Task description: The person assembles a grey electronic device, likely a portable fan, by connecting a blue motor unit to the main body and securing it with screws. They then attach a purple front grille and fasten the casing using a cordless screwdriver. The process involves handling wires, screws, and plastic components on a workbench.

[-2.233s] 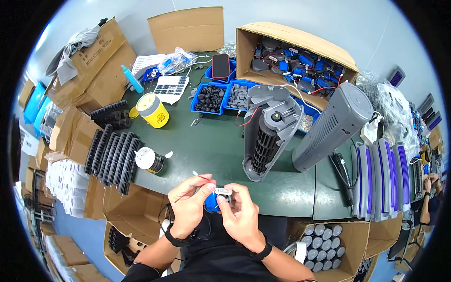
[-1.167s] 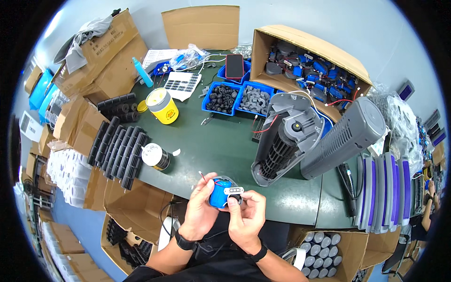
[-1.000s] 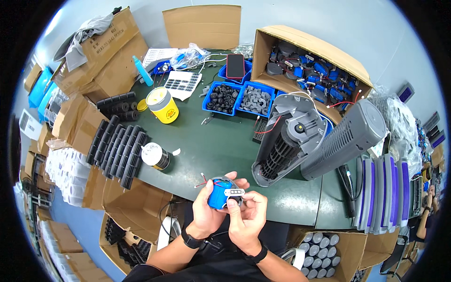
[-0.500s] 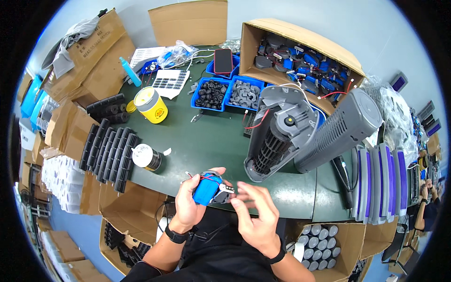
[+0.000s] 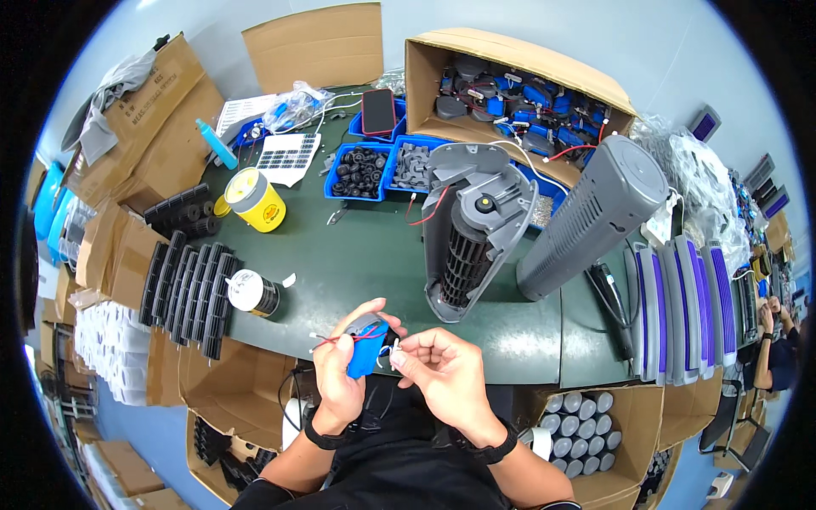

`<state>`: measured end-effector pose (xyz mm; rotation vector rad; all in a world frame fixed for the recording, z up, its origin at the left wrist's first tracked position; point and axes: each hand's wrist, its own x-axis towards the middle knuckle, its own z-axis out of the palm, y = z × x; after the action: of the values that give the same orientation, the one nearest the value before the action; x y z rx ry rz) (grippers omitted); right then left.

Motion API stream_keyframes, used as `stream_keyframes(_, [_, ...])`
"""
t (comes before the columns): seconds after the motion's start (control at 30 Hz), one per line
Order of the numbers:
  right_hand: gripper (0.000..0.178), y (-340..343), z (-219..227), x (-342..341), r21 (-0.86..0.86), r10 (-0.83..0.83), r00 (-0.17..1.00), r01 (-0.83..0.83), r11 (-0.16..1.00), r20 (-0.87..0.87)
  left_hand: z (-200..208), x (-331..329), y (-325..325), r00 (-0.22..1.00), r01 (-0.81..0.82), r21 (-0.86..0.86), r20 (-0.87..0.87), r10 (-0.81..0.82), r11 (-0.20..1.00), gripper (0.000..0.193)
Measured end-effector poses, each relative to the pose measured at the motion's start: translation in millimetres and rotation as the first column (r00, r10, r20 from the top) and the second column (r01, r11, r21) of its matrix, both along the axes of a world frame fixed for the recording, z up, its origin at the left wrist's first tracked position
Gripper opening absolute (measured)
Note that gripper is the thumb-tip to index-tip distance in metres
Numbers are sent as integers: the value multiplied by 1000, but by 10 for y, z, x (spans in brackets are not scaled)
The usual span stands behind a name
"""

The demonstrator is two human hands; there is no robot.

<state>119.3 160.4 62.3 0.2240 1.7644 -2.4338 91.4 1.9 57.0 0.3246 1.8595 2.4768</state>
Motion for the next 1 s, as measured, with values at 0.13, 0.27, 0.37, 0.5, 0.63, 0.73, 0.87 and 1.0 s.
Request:
stream_keyframes(0.13, [11, 11, -18, 6, -75, 6, 999, -3, 997, 51, -91, 46, 34, 996, 2, -21, -85, -4, 1000, 56])
stream_keyframes(0.27, [11, -24, -48, 3, -124, -65, 998, 68, 990, 28, -120, 52, 78, 990, -18, -14, -140, 16, 1000, 56])
stream_keyframes(0.37, [11, -19, -60, -9, -181, -113, 993, 115, 977, 22, -124, 43, 104, 986, -15, -7, -165, 14, 1000, 56])
stream_keyframes(0.5, [11, -23, -109, -24, -243, -140, 990, 142, 960, 24, -133, 26, 123, 983, -33, -60, -185, 22, 998, 57])
stream_keyframes(0.63, [11, -44, -77, -28, -189, -128, 991, 134, 973, 47, -127, -1, 106, 999, -26, 134, 29, 22, 991, 60])
stream_keyframes(0.73, [12, -24, 17, 32, -159, -155, 986, 163, 974, 59, -162, -26, 57, 991, -23, 203, 137, -5, 979, 63])
stream_keyframes(0.87, [14, 78, -70, 83, -91, -121, 993, 121, 989, 6, -129, -76, 60, 983, 34, 248, 164, -77, 968, 63])
stream_keyframes(1.0, [11, 59, -28, 37, 3, -102, 993, 102, 995, -53, -95, -87, 93, 991, 80, 204, 90, -100, 976, 59])
